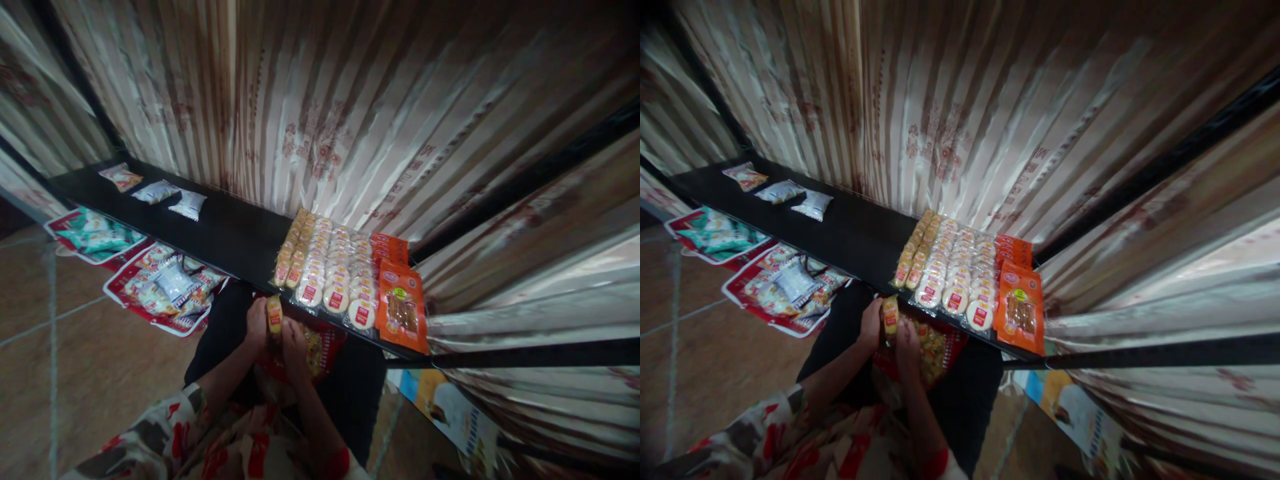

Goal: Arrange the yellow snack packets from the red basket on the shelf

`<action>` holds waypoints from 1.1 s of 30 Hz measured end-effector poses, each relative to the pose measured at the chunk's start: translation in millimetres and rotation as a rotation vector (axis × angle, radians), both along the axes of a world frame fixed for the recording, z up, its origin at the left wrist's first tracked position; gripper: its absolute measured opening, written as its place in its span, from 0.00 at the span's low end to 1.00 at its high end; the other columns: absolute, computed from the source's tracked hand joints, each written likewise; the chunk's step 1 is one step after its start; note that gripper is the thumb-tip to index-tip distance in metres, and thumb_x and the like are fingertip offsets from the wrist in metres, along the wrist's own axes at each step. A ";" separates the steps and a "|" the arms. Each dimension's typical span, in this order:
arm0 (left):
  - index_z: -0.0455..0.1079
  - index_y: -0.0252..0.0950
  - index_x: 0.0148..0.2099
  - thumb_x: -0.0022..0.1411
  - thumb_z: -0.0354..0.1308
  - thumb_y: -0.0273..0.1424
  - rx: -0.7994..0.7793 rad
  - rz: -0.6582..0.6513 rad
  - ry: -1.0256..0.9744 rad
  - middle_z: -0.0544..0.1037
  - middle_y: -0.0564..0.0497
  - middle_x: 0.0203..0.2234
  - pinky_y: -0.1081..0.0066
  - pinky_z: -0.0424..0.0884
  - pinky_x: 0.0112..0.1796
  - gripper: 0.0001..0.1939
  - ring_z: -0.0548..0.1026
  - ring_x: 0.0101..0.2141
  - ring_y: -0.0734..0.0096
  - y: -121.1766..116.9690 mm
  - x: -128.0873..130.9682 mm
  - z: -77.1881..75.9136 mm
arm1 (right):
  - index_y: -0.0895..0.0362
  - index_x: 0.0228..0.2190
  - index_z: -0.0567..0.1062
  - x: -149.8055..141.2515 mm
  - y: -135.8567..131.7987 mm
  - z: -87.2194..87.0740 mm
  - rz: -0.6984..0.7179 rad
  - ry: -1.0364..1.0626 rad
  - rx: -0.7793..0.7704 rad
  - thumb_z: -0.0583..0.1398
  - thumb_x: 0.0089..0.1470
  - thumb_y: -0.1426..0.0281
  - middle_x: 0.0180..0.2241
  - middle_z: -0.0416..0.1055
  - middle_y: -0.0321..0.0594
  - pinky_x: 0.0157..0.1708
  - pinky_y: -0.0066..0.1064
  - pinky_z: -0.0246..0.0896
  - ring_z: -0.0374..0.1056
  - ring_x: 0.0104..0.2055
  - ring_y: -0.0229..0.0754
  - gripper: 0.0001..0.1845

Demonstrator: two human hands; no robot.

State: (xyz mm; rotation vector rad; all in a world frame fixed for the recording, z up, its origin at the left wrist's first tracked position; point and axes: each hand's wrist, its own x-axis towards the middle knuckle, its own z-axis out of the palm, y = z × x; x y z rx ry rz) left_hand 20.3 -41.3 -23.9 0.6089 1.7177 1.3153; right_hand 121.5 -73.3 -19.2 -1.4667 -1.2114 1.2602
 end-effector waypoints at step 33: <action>0.63 0.32 0.51 0.56 0.52 0.37 0.050 0.045 0.239 0.72 0.40 0.46 0.62 0.66 0.50 0.23 0.71 0.48 0.59 25.0 -11.0 8.1 | 0.55 0.37 0.69 -47.9 55.8 -2.8 0.051 0.120 0.083 0.56 0.50 0.61 0.31 0.75 0.39 0.32 0.30 0.68 0.73 0.31 0.41 0.14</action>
